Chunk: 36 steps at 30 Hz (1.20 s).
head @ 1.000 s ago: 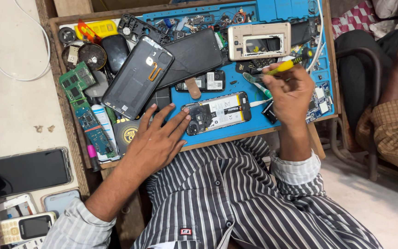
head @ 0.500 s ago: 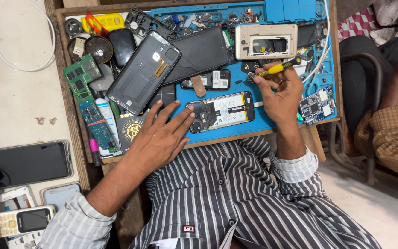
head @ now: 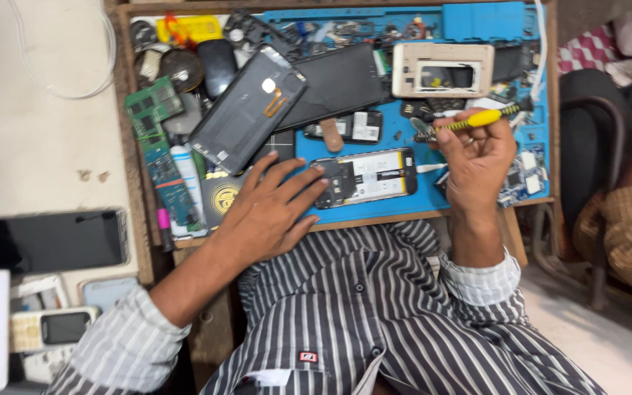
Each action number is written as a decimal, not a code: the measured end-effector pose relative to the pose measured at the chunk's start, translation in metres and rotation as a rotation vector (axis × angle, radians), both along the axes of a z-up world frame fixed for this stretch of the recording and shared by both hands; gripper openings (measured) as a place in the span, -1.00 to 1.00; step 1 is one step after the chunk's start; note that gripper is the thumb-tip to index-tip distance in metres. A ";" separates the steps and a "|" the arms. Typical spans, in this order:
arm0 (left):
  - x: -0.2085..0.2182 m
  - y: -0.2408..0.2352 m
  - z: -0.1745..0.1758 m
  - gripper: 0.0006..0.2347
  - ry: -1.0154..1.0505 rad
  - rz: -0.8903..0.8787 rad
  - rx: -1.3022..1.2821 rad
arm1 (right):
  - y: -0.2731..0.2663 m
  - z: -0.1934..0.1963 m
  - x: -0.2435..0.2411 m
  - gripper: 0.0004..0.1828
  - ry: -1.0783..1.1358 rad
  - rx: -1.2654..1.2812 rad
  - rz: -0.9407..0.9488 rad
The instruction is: The person disassembles a smartphone, removes the back cover, and uses a screwdriver to remove screws from the motherboard. They then connect a charging cable to test the device and continue to manipulate internal components.
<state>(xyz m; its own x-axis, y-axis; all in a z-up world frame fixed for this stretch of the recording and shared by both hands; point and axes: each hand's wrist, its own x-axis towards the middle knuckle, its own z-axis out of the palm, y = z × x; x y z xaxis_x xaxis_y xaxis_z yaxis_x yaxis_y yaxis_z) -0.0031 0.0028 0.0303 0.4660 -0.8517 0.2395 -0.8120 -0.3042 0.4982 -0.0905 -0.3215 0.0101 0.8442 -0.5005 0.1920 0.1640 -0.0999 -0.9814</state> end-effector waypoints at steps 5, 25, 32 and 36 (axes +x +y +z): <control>-0.002 -0.009 0.008 -0.71 0.191 0.119 -0.273 | 0.037 -0.003 0.000 -0.70 -0.032 0.194 0.133; -0.003 -0.028 -0.012 -0.85 0.424 0.255 -0.428 | 0.075 -0.012 0.002 -0.68 -0.013 0.190 0.274; -0.004 -0.026 -0.013 -0.88 0.379 0.239 -0.431 | 0.075 -0.006 -0.006 -0.63 -0.006 -0.012 0.259; -0.004 -0.027 -0.015 -0.89 0.375 0.240 -0.414 | 0.079 -0.002 -0.010 -0.64 -0.044 -0.096 0.277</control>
